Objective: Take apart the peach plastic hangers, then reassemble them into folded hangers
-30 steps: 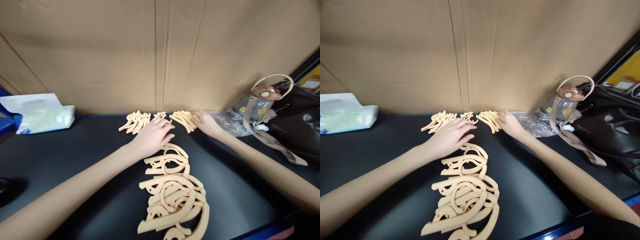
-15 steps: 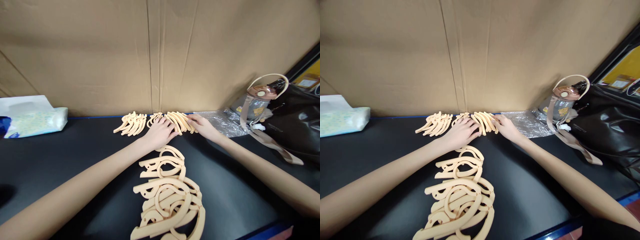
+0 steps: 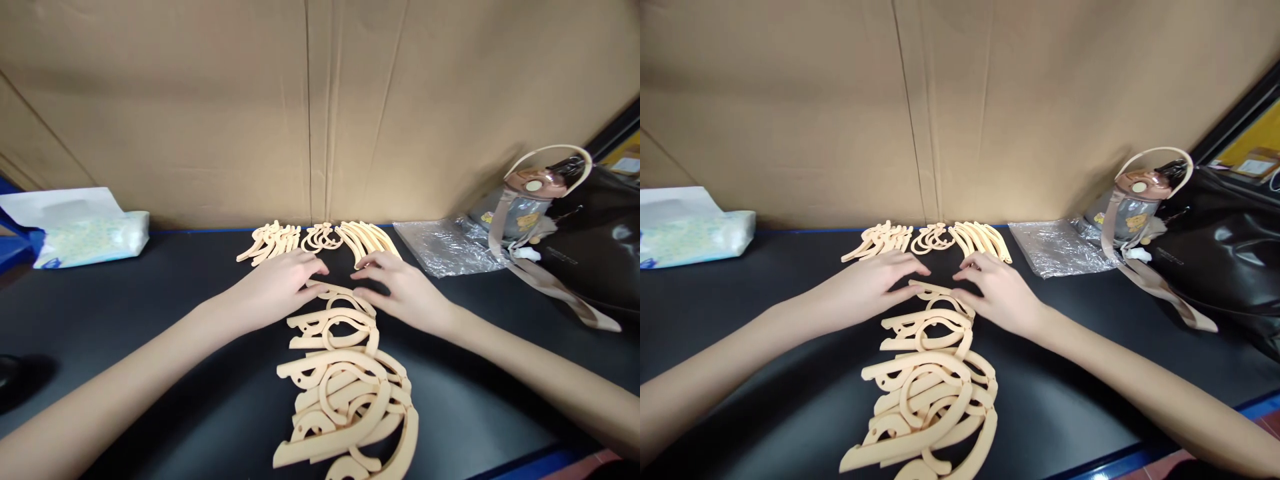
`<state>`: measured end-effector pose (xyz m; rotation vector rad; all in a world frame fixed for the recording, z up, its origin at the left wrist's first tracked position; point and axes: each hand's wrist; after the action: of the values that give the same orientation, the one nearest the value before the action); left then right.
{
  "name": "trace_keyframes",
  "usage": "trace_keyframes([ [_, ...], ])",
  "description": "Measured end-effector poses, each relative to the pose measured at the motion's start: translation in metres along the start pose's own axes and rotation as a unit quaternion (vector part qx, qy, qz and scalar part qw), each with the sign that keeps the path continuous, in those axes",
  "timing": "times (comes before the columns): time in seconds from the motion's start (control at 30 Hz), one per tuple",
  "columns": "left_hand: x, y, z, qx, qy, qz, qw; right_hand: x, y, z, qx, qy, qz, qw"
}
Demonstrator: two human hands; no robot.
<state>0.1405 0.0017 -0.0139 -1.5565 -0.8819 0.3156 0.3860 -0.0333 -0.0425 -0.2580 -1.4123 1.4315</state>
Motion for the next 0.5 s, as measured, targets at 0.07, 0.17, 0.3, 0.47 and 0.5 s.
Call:
trace_keyframes([
  [0.07,-0.004,0.002,0.001,0.009,-0.004,0.023,1.000,-0.003,0.006,0.010,-0.026,-0.007,0.024,0.999],
  [0.17,-0.003,0.005,0.002,0.011,-0.009,0.035,0.999,-0.004,0.009,0.017,-0.039,0.002,0.017,0.999],
  [0.3,-0.002,0.007,0.001,-0.007,-0.018,0.018,1.000,-0.003,0.002,0.023,-0.025,-0.030,0.029,0.999],
  [0.47,-0.002,0.013,0.001,-0.051,-0.015,0.009,0.999,-0.006,0.000,0.029,-0.001,-0.010,0.066,0.998],
  [0.5,-0.002,0.015,0.001,-0.062,-0.016,0.007,0.998,-0.007,0.001,0.029,0.010,0.013,0.068,0.998],
])
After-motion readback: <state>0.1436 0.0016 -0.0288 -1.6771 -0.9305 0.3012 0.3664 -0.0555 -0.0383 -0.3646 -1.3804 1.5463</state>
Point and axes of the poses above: each hand's wrist, its own x-axis towards the middle knuckle, its own y-axis out of the palm, z = x × y, and after that the axes turned 11 degrees about -z, right-handed
